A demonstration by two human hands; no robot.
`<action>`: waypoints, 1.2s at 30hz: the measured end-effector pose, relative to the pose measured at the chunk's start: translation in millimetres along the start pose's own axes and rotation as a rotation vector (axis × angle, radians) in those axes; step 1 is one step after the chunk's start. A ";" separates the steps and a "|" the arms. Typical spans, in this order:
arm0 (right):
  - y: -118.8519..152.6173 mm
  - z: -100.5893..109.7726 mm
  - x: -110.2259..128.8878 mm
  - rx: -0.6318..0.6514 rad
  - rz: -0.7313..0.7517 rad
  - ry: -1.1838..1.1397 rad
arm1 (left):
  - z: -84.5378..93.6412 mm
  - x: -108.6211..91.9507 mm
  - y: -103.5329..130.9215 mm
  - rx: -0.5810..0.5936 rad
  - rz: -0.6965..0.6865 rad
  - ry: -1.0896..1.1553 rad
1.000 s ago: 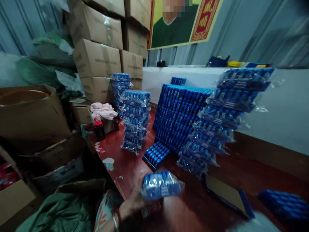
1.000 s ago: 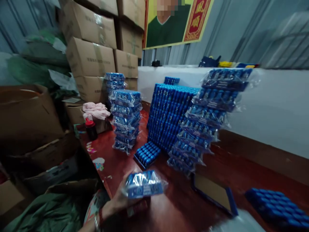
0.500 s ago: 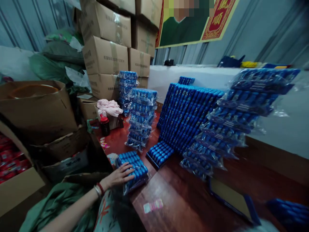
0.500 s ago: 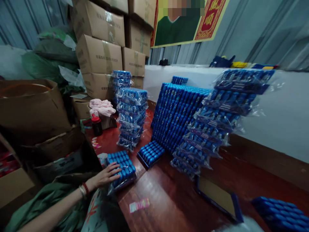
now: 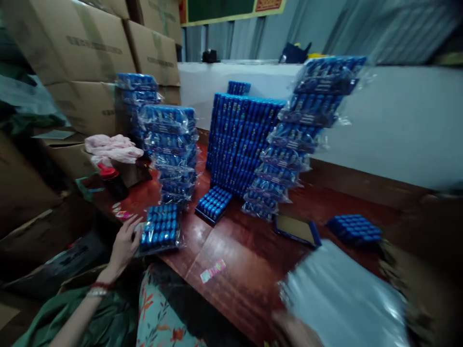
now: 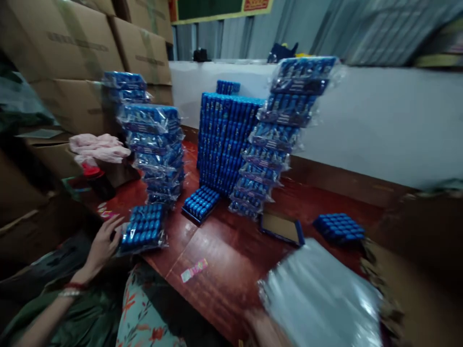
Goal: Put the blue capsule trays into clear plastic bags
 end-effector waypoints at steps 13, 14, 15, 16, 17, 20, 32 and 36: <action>15.7 -7.9 -125.0 -0.034 -0.470 0.036 | -14.9 -78.1 24.4 0.027 -0.223 -0.002; 25.9 -15.9 -140.1 -0.083 -0.487 -0.030 | -18.9 -88.2 23.1 0.018 -0.262 0.088; 33.3 -24.1 -151.9 -0.136 -0.483 -0.108 | -25.4 -101.1 22.5 0.026 -0.291 0.175; 37.7 -31.7 -160.6 -0.181 -0.480 -0.184 | -33.9 -116.6 22.4 0.046 -0.305 0.253; 39.3 -37.6 -166.5 -0.223 -0.479 -0.253 | -43.8 -134.3 22.9 0.077 -0.308 0.320; 30.0 -40.8 -172.3 -0.305 -0.510 -0.387 | -73.4 -196.6 28.3 0.202 -0.333 0.500; -62.4 65.3 -89.9 0.093 0.019 -0.272 | -88.8 -378.5 25.1 0.471 -0.850 0.234; -69.3 77.3 -62.6 0.216 0.180 -0.343 | -73.3 -392.4 8.6 0.442 -1.003 0.255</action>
Point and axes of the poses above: each hand's wrist, its own y-axis away from the middle knuckle, its own z-axis out of the back of the hand, x = y × z, the point moved 3 cm from there along -y, towards the middle knuckle, and after that the axes turned 3 degrees about -x, right-handed, at the moved point
